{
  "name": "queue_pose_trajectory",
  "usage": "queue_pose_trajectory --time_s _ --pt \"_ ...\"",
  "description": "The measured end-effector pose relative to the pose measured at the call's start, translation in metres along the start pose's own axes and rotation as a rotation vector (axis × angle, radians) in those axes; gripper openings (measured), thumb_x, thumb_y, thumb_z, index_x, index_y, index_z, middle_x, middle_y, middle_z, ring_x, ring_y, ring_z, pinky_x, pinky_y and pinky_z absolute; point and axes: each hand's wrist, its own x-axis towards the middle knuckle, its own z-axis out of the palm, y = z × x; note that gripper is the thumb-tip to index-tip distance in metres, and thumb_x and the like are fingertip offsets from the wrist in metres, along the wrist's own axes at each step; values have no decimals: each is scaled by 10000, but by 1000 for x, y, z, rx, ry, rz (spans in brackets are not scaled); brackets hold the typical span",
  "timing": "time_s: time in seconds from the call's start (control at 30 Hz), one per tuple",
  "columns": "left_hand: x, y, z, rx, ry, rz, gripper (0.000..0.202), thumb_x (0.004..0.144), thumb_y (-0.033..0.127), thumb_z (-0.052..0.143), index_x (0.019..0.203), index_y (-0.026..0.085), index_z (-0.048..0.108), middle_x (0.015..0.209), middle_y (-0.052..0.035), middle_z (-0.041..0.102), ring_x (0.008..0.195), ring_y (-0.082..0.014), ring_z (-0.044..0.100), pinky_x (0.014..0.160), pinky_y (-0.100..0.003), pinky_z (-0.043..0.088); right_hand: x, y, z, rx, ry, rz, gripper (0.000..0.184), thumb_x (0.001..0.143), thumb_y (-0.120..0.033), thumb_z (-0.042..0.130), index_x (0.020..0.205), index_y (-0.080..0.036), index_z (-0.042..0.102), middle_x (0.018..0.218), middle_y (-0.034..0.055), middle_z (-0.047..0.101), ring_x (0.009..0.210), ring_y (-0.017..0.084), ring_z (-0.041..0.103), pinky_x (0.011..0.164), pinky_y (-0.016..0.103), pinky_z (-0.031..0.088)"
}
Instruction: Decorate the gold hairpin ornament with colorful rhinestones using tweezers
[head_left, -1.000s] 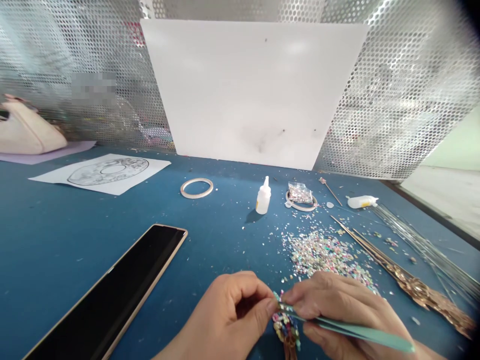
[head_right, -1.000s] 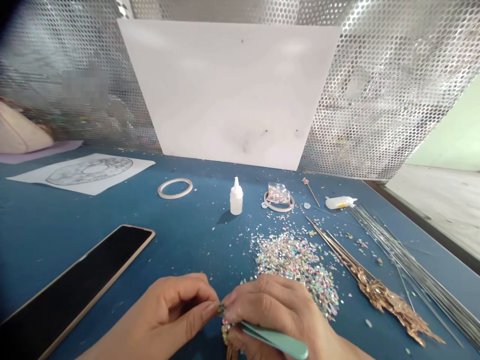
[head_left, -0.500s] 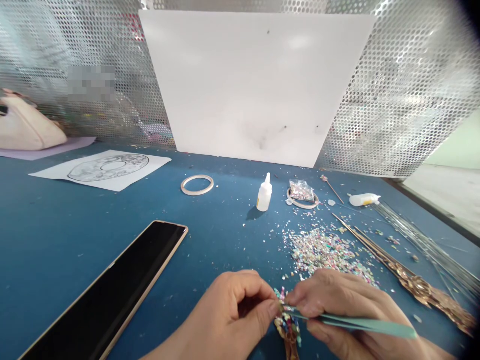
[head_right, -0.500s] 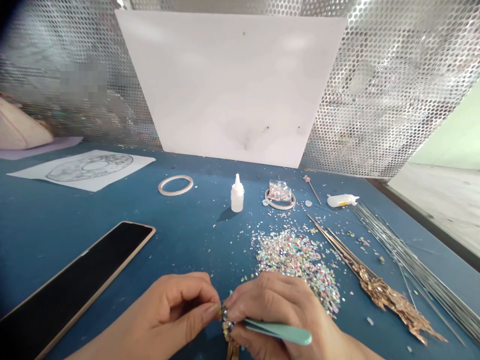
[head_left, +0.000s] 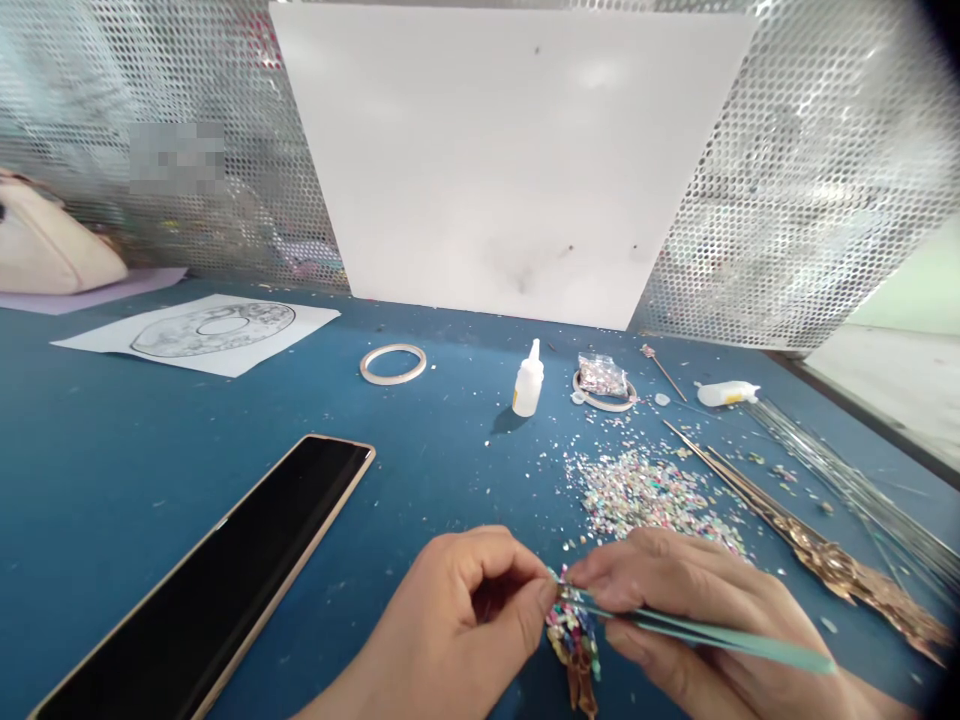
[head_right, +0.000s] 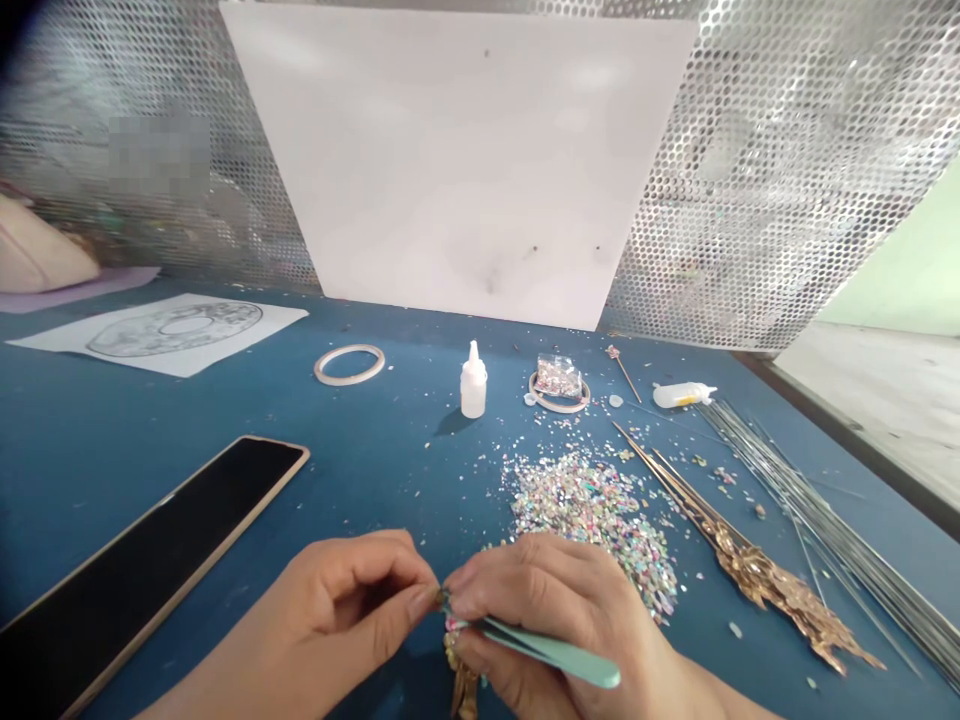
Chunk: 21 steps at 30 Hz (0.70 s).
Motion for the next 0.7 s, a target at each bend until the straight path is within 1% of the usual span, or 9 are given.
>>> queue_pose_trajectory --time_s 0.13,0.23,0.33,0.47,0.6,0.7 --pt "1 1 2 1 28 6 196 757 327 496 671 169 574 612 45 464 596 -82 402 556 -204 330 -5 2 -1 -33 -64 -22 253 803 -83 595 1016 -211 541 912 33 694 851 156 650 799 215 507" --pt "2 1 3 4 33 9 238 758 363 487 655 161 562 579 47 447 569 -78 377 532 -204 311 -8 2 0 -70 -76 -39 284 806 -86 594 1047 -214 512 971 44 681 882 151 642 820 197 495" --pt "2 0 3 -40 35 2 218 738 347 512 645 154 548 560 55 422 554 -72 346 519 -202 290 -8 0 2 -96 -27 -51 217 831 -108 575 1023 -200 529 958 51 689 858 145 653 802 185 504" --pt "0 1 4 -98 18 -24 191 714 324 537 640 149 525 565 58 410 564 -73 330 524 -209 273 -6 -2 5 -105 36 -53 100 872 -188 542 969 -197 564 894 49 709 802 143 672 768 176 521" --pt "-1 6 7 -115 59 -66 214 708 341 525 617 150 491 570 54 402 576 -83 322 546 -233 265 -6 0 7 -123 50 -64 84 896 -223 511 959 -205 564 865 39 715 787 140 677 755 170 527" --pt "-2 8 8 -105 80 -76 214 699 339 520 598 157 470 562 55 384 574 -87 311 545 -242 254 -8 1 6 -140 25 -93 84 900 -208 506 975 -195 541 860 41 714 787 137 676 768 176 520"
